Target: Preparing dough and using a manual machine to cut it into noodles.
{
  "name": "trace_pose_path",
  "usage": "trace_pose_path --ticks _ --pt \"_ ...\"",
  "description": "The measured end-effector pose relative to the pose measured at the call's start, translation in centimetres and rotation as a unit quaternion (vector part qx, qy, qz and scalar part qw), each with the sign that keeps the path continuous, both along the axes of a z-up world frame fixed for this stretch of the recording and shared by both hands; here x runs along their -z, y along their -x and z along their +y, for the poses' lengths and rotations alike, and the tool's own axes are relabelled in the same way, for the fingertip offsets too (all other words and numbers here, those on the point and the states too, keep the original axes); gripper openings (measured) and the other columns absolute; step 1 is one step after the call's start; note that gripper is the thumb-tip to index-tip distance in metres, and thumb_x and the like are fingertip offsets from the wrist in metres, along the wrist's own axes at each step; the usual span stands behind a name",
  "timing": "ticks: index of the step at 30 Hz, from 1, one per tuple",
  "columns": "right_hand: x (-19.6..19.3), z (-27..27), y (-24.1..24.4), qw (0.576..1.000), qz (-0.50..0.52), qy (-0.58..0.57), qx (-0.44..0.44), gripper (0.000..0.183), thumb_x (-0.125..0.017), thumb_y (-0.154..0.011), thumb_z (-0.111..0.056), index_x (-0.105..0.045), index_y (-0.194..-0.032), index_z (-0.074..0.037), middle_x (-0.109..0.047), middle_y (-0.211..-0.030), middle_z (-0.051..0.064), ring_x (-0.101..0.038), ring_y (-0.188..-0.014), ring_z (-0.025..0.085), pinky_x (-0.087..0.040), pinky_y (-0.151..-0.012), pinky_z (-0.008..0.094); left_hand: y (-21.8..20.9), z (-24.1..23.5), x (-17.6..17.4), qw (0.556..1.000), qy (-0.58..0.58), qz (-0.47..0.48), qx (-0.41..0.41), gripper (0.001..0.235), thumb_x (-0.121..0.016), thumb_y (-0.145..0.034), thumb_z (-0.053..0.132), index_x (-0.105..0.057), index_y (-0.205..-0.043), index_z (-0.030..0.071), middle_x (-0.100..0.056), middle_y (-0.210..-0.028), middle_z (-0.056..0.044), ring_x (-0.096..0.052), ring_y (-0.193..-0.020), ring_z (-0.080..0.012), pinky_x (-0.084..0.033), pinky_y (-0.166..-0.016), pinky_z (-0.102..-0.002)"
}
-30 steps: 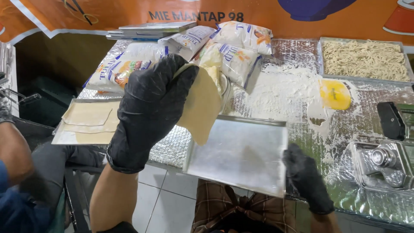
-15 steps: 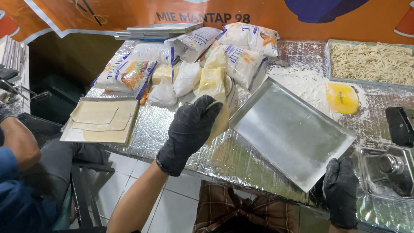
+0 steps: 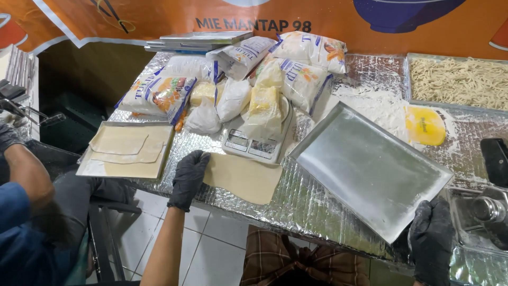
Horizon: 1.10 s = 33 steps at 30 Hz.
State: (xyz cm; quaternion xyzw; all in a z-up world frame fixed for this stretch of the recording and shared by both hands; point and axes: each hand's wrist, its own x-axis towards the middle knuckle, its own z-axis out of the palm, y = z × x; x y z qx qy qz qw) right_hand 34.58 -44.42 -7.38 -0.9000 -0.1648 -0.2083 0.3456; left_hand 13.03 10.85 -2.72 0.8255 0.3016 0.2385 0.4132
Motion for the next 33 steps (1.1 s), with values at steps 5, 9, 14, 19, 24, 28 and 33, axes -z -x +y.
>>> trace_pose_path --ticks 5,9,14,19,24,28,33 --pt "-0.7 0.5 -0.5 0.995 -0.083 0.061 0.01 0.026 -0.051 -0.121 -0.011 -0.062 -0.127 0.012 -0.061 -0.089 0.031 -0.06 -0.074 0.05 -0.045 -0.068 0.055 -0.7 -1.7 -1.6 0.944 -0.289 0.129 -0.096 0.03 -0.062 -0.102 0.041 -0.072 -0.1 0.013 -0.072 -0.093 -0.01 -0.069 -0.079 -0.0289 -0.055 -0.067 -0.042" --pt "-4.5 1.6 -0.6 0.998 0.056 0.014 -0.006 0.023 -0.046 -0.119 -0.019 -0.06 -0.125 -0.002 -0.067 -0.087 0.026 -0.066 -0.074 0.046 -0.048 -0.063 0.054 -3.9 -6.9 -5.5 0.978 -0.202 -0.045 0.026 0.026 -0.059 -0.103 0.029 -0.068 -0.111 0.006 -0.069 -0.098 -0.014 -0.068 -0.081 -0.0257 -0.06 -0.067 -0.038" --pt "-3.9 1.4 -2.3 0.996 0.058 -0.023 -0.071 0.024 -0.05 -0.112 -0.018 -0.06 -0.125 0.0 -0.069 -0.104 0.026 -0.068 -0.094 0.046 -0.05 -0.079 0.053 -8.3 -14.0 -8.7 0.972 0.055 -0.019 0.227 0.05 -0.044 -0.103 0.041 -0.051 -0.145 0.015 -0.059 -0.138 -0.012 -0.056 -0.119 -0.0259 -0.045 -0.096 -0.038" --pt "-8.6 3.7 0.3 0.992 0.119 -0.034 -0.034 0.024 -0.053 -0.11 -0.021 -0.062 -0.116 0.001 -0.065 -0.099 0.042 -0.059 -0.109 0.059 -0.051 -0.082 0.067 -13.9 -17.5 -3.7 0.947 0.153 0.218 0.182 0.07 -0.057 -0.089 0.075 -0.053 -0.148 0.038 -0.068 -0.136 -0.007 -0.061 -0.13 -0.0329 -0.043 -0.114 -0.05" --pt "-12.7 3.5 2.2 0.983 0.16 -0.084 0.041 0.035 -0.055 -0.11 -0.031 -0.069 -0.112 0.001 -0.07 -0.102 0.037 -0.062 -0.112 0.053 -0.053 -0.091 0.065 -18.6 -14.6 3.6 0.975 0.209 0.011 0.076 0.037 -0.055 -0.106 0.045 -0.073 -0.108 0.013 -0.076 -0.086 -0.009 -0.069 -0.08 -0.0155 -0.056 -0.069 -0.029" --pt "-3.4 -0.7 1.1 0.995 0.064 -0.077 0.019 0.03 -0.047 -0.108 -0.014 -0.072 -0.12 -0.005 -0.077 -0.107 0.015 -0.073 -0.087 0.03 -0.058 -0.08 0.04 -20.2 -19.9 -1.3 0.955 0.208 -0.143 0.155 0.05 -0.049 -0.104 0.038 -0.054 -0.144 0.008 -0.064 -0.123 -0.009 -0.06 -0.11 -0.0191 -0.052 -0.094 -0.03" --pt "-3.1 0.9 2.5 0.988 0.099 -0.107 -0.054 0.02 -0.054 -0.101 -0.023 -0.07 -0.104 -0.01 -0.075 -0.093 0.01 -0.072 -0.086 0.029 -0.058 -0.082 0.042 -28.2 -25.4 1.4 0.927 0.109 -0.267 0.24 0.056 -0.039 -0.109 0.027 -0.03 -0.159 0.004 -0.046 -0.156 -0.02 -0.049 -0.14 -0.0303 -0.041 -0.118 -0.038"
